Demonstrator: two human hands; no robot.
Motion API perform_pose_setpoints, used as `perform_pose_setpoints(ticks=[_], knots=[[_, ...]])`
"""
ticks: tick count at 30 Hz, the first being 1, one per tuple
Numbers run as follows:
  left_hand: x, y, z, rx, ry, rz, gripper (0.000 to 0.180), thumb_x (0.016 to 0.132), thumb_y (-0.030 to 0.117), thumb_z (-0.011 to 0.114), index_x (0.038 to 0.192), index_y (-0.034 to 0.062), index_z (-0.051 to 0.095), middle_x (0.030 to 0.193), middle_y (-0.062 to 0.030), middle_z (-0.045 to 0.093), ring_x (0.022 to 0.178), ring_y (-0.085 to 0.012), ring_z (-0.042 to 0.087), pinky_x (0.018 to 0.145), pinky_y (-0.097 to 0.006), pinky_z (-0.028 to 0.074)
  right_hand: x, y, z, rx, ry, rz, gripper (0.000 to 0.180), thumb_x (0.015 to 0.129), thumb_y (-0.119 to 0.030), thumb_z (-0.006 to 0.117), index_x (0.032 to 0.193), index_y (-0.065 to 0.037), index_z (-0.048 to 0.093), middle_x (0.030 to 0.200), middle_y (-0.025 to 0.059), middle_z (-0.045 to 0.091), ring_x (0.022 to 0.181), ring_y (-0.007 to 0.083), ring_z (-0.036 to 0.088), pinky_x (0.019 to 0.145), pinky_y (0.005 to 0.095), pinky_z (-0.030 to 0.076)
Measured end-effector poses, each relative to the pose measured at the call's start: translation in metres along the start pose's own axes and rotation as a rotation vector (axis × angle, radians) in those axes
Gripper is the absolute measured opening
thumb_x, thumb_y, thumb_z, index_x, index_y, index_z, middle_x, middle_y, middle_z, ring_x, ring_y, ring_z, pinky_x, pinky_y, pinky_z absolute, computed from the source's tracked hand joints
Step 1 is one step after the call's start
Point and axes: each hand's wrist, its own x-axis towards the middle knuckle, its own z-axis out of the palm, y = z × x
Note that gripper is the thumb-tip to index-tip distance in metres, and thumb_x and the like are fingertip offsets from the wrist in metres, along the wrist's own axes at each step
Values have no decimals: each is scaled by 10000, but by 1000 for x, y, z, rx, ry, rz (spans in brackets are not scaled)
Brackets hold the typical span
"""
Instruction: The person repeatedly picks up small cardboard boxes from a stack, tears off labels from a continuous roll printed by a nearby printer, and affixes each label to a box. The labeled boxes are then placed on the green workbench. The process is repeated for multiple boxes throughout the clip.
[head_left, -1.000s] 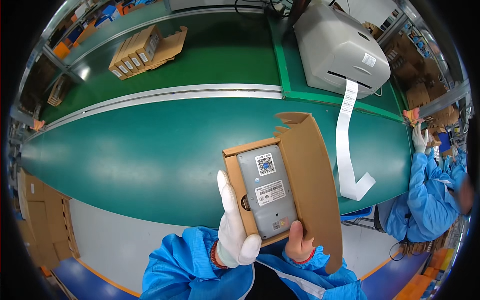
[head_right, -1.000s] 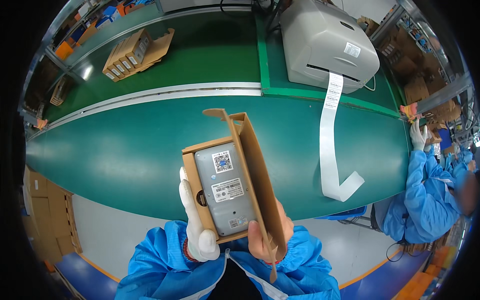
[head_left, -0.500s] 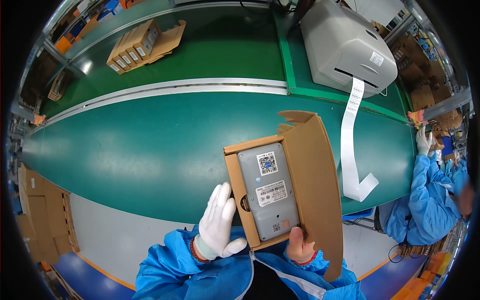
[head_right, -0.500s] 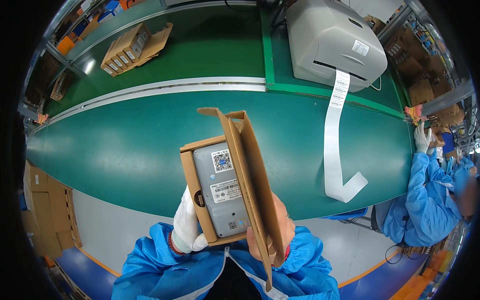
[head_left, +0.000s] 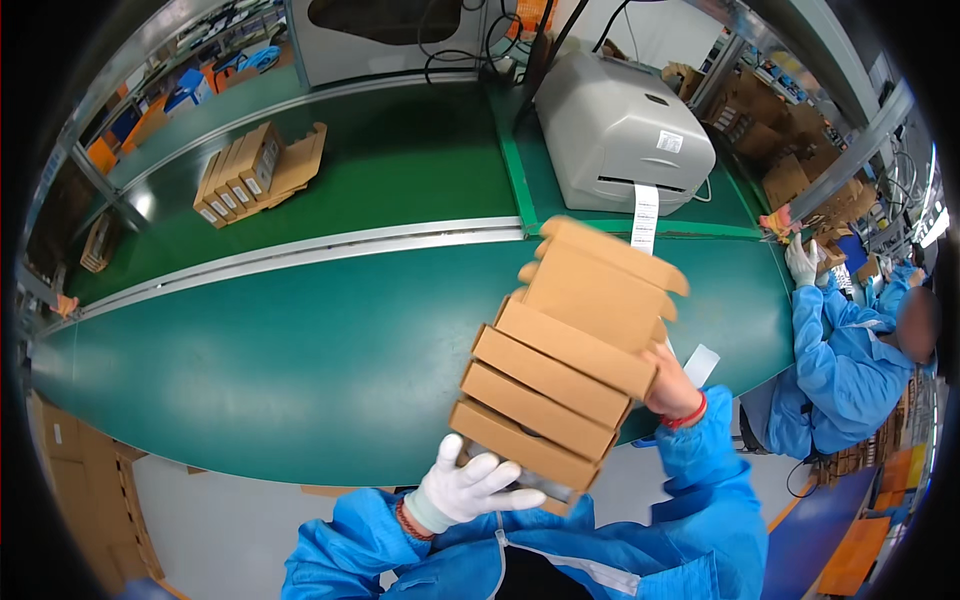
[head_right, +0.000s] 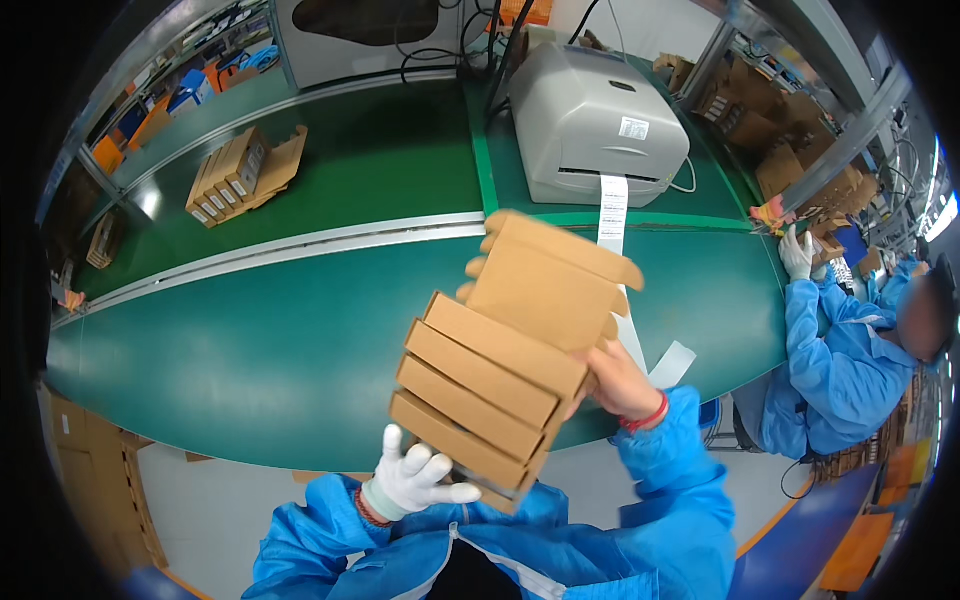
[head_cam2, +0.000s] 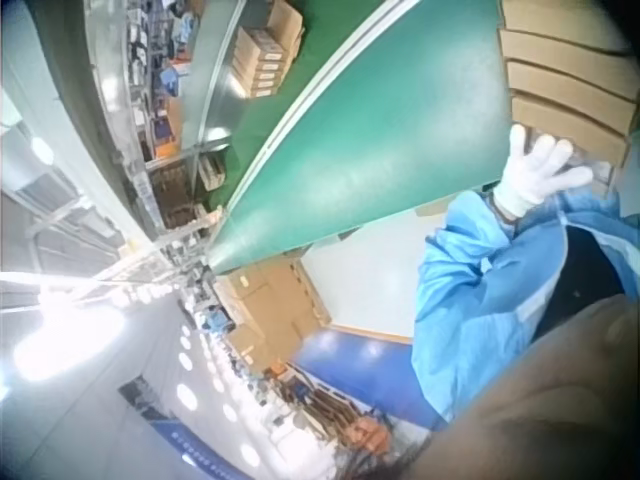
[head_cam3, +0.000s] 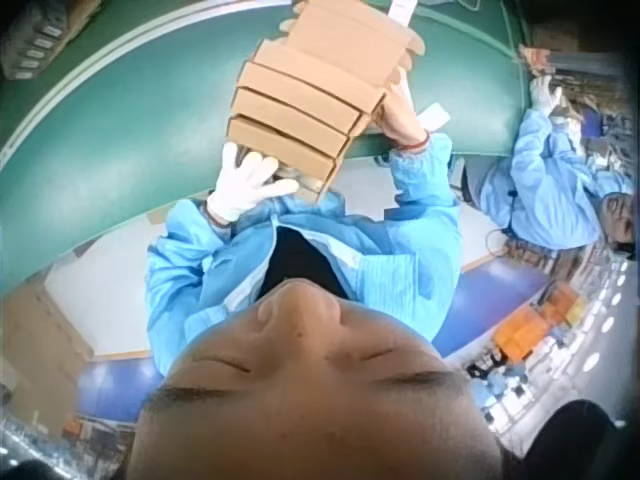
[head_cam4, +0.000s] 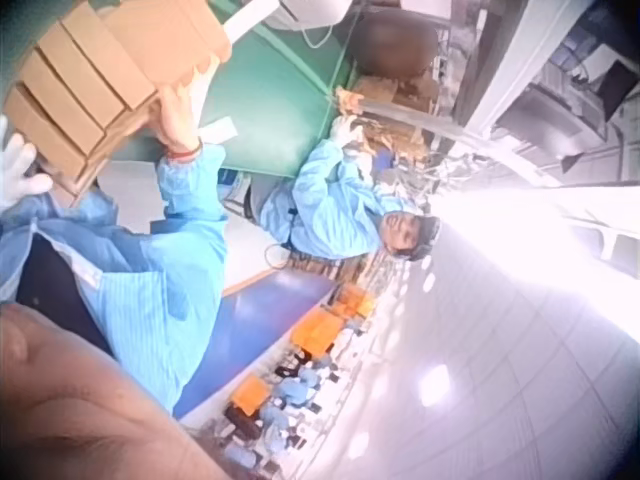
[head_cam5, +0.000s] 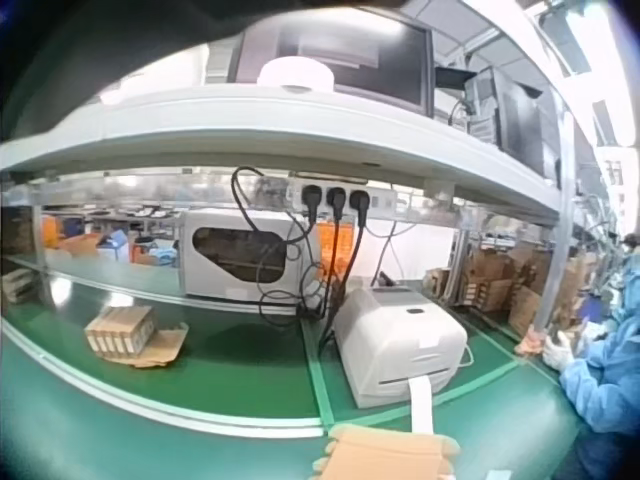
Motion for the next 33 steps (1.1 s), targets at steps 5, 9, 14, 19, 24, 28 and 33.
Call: perform_pose_setpoints(ticks=[5,9,14,19,24,28,33], knots=[[40,0,2,-227,156,-80,540,795,377,586,1306,377,413,1269,-102,429,1191,-350,356,987,-659,184,15,-67,10,-272,-292,268,443,886,-132,400,1282,62,351,1061,200,586,755,272,674,468,296,581],[87,-5,-11,-443,204,-102,664,632,627,634,1225,373,476,1294,-130,390,1133,-466,341,893,-738,215,44,-98,45,-751,-553,482,416,912,-198,364,1182,107,449,892,243,637,623,251,671,480,269,561],[78,-16,-16,-389,201,-101,569,605,666,622,1068,340,565,1207,-31,466,1143,-414,349,926,-751,196,50,-105,65,-746,-548,402,568,931,-422,393,1143,96,486,831,237,643,601,243,665,486,287,553],[67,-9,-9,-377,244,-139,505,614,650,622,965,292,560,1097,18,501,1048,-272,414,964,-730,190,119,-70,-55,-764,440,-560,345,831,-266,636,1027,2,542,764,132,631,679,226,626,592,329,504],[70,-6,-4,-355,279,-155,516,626,677,600,965,290,558,1083,36,504,965,-237,426,960,-732,194,145,-18,-126,-571,309,-559,287,773,25,629,1024,-43,508,1054,81,544,907,179,574,764,298,491],[70,-5,-5,-368,268,-161,474,656,662,584,944,287,559,1066,42,512,971,-218,427,953,-730,204,141,-3,-139,-466,276,-551,259,770,78,620,995,-21,538,956,49,590,848,107,587,721,227,478],[73,-3,-3,-382,260,-180,391,701,596,577,932,282,558,1026,57,533,974,-204,434,957,-726,199,132,-9,-130,-569,551,-658,124,767,5,677,874,6,617,754,23,634,707,66,577,640,197,448]])
